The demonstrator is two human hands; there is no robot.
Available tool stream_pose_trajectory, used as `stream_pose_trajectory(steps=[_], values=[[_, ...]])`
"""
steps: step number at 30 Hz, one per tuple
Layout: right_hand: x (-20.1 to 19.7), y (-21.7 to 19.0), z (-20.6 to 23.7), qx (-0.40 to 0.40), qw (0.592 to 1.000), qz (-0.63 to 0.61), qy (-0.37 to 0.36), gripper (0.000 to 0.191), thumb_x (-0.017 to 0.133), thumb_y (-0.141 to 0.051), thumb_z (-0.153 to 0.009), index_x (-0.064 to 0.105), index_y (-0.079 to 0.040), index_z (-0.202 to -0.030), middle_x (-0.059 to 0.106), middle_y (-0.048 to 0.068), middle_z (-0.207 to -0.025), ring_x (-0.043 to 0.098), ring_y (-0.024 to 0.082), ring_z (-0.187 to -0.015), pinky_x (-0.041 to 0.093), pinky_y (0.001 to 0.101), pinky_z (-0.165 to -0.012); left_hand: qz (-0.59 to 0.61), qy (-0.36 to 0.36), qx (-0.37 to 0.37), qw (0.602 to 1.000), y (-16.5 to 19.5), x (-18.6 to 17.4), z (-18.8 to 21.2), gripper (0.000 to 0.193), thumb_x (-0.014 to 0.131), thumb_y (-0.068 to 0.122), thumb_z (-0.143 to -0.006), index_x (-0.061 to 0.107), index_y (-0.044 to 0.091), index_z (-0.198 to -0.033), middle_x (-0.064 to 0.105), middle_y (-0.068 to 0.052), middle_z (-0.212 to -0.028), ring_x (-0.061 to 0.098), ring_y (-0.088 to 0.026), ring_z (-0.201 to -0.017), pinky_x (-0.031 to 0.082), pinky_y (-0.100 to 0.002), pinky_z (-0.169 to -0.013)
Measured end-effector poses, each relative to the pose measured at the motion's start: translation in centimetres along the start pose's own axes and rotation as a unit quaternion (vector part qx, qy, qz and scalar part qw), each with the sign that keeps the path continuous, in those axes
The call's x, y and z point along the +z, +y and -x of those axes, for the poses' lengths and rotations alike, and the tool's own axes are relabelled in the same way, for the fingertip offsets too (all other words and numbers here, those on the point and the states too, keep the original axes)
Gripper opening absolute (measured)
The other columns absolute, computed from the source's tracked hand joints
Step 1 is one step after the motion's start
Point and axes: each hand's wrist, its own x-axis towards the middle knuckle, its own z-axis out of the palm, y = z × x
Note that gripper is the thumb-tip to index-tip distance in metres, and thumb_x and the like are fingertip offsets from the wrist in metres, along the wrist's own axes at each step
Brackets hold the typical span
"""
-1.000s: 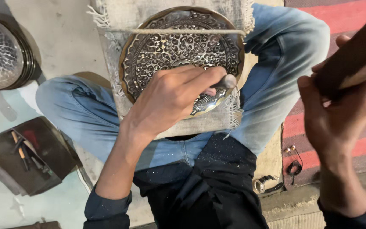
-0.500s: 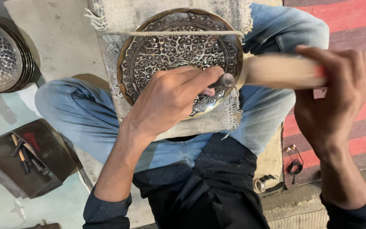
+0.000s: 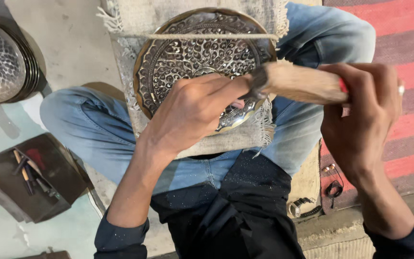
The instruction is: The person sits cross-legged on the floor with a decorative brass plate resting on a cloth-covered cushion on their lap. They hold a punch against the plate's surface with one hand and strike it with a wooden mallet held in the other hand, repositioning the punch repeatedly to work the patterned metal.
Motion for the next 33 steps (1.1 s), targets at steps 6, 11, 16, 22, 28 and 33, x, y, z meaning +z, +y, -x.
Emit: stream_pose_trajectory(steps=[6, 11, 16, 22, 28, 33], values=[[0.3, 0.3, 0.5, 0.007, 1.0, -0.028, 0.004, 0.037, 0.074, 0.012, -0.102, 0.057, -0.007, -0.128, 0.055, 0.013, -0.12, 0.059, 0.026, -0.11, 0.051, 0.038, -0.089, 0.026, 0.025, 0.018, 0.999, -0.3, -0.2, 0.4, 0.039, 0.065, -0.009, -0.096, 0.063, 0.004, -0.133, 0.076, -0.01, -0.107, 0.078, -0.022, -0.097, 0.066, -0.031, -0.083], [0.7, 0.9, -0.2, 0.016, 0.995, -0.1, 0.002, 0.033, 0.073, 0.008, -0.1, 0.052, -0.003, -0.123, 0.052, 0.014, -0.123, 0.058, 0.026, -0.11, 0.052, 0.0354, -0.086, 0.018, 0.029, 0.016, 0.999, -0.5, 0.0, 0.3, 0.038, 0.066, -0.008, -0.095, 0.066, 0.005, -0.131, 0.077, -0.01, -0.103, 0.077, -0.022, -0.093, 0.066, -0.031, -0.076], [0.3, 0.1, -0.5, -0.013, 1.0, -0.021, -0.011, 0.037, 0.075, 0.012, -0.095, 0.056, 0.0, -0.125, 0.056, 0.015, -0.117, 0.06, 0.029, -0.106, 0.051, 0.0399, -0.086, 0.012, 0.009, 0.006, 1.0, -0.5, 0.2, 0.1, 0.033, 0.069, -0.005, -0.096, 0.068, 0.006, -0.128, 0.078, -0.008, -0.096, 0.076, -0.02, -0.084, 0.064, -0.03, -0.069], [0.4, 0.7, 0.7, -0.006, 1.0, -0.029, -0.007, 0.03, 0.076, 0.012, -0.106, 0.061, -0.006, -0.126, 0.056, 0.01, -0.122, 0.06, 0.026, -0.109, 0.052, 0.0346, -0.092, 0.022, 0.029, 0.032, 0.999, -0.3, 0.2, 0.3, 0.039, 0.066, -0.01, -0.095, 0.065, 0.005, -0.132, 0.077, -0.008, -0.102, 0.078, -0.021, -0.094, 0.066, -0.03, -0.076], [0.9, 2.0, 1.1, -0.012, 1.0, -0.011, 0.002, 0.032, 0.078, 0.01, -0.1, 0.057, -0.001, -0.123, 0.054, 0.014, -0.123, 0.059, 0.029, -0.11, 0.051, 0.0377, -0.092, 0.024, 0.025, 0.024, 0.999, -0.4, 0.1, 0.3, 0.041, 0.067, -0.01, -0.095, 0.065, 0.006, -0.133, 0.077, -0.008, -0.098, 0.077, -0.021, -0.09, 0.064, -0.03, -0.073], [0.4, 0.6, 0.7, 0.017, 0.998, -0.063, 0.007, 0.036, 0.082, 0.007, -0.099, 0.056, 0.001, -0.124, 0.053, 0.016, -0.122, 0.059, 0.029, -0.109, 0.052, 0.0397, -0.089, 0.0, 0.031, 0.026, 0.999, 0.0, 0.1, 0.3, 0.042, 0.065, -0.01, -0.095, 0.066, 0.009, -0.133, 0.077, -0.008, -0.096, 0.076, -0.022, -0.087, 0.064, -0.032, -0.074]])
